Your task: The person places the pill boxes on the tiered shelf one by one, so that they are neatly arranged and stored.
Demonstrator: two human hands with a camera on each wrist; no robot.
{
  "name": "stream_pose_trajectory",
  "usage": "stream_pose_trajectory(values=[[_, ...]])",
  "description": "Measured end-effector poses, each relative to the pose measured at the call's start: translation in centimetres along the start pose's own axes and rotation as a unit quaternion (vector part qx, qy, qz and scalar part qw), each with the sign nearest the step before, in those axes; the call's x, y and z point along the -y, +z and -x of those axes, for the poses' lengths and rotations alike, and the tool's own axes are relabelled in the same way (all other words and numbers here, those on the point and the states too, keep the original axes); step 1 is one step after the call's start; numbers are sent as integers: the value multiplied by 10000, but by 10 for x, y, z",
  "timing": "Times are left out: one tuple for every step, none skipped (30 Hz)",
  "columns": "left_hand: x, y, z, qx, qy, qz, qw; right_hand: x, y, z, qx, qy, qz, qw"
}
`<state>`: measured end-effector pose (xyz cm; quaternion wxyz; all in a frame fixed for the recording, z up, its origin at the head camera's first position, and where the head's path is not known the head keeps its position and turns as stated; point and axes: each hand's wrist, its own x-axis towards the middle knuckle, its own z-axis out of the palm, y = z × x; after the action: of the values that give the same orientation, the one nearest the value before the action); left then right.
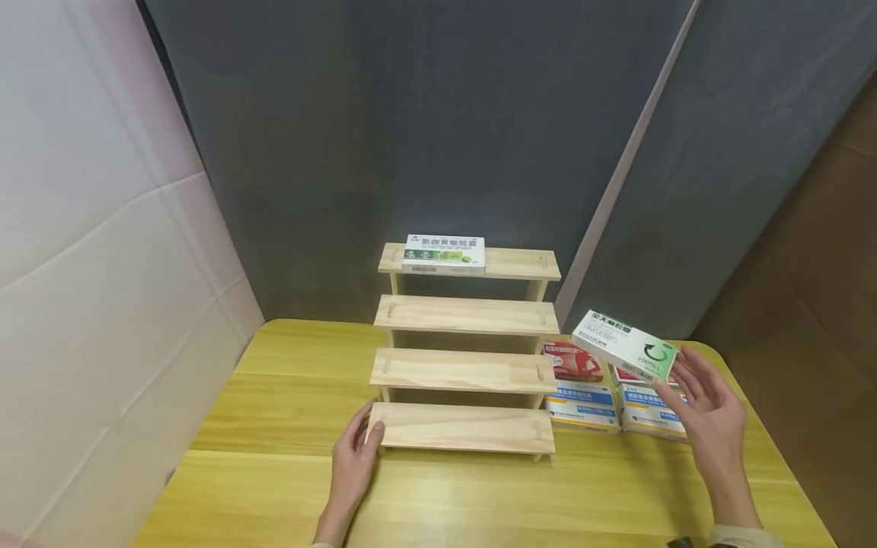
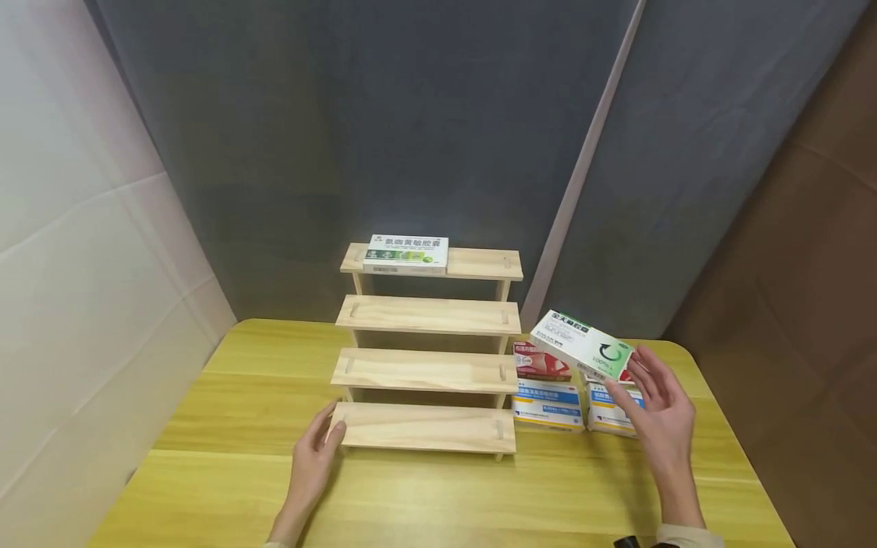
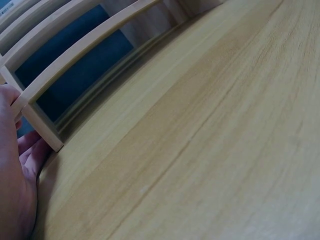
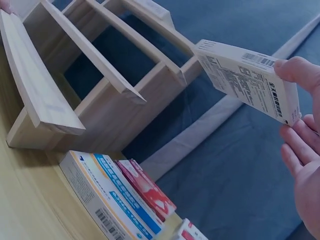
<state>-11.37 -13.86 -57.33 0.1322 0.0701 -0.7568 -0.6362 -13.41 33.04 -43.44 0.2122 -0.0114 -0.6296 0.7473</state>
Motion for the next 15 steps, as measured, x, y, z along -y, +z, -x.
stream_pose_trajectory(values=[[1,0,0,0,5,7,10000,0,2,-1,-34,-9,-24,10000],[1,0,0,0,4,10,10000,1,4,-1,-74,-23,-40,10000],[1,0,0,3,8,13,10000,2,6,-2,-106,-38,-83,9999],[1,0,0,3,13,9,10000,2,8,-2,-137,-47,-83,9999],[2,0,0,-1,21,3,10000,2,10,-2,-169,-57,-95,9998],[2,0,0,-1,25,2,10000,3,12,-3,-193,-79,-92,9997],[2,0,0,-4,27,-5,10000,4,15,-3,-207,-87,-82,9997],[2,0,0,-2,30,-12,10000,4,17,-4,-207,-96,-81,9997],[2,0,0,3,31,-9,10000,5,19,-5,-200,-100,-96,9997],[2,0,0,9,30,-7,10000,5,21,-5,-186,-107,-96,9997],[2,0,0,16,25,-2,10000,6,22,-6,-180,-105,-99,9997],[2,0,0,22,16,2,10000,6,24,-7,-168,-104,-59,9998],[2,0,0,23,8,13,10000,6,26,-8,-150,-110,-41,9998],[1,0,0,26,8,29,10000,6,28,-9,-129,-128,-21,9998],[1,0,0,27,6,47,10000,6,30,-9,-108,-144,-7,9998]])
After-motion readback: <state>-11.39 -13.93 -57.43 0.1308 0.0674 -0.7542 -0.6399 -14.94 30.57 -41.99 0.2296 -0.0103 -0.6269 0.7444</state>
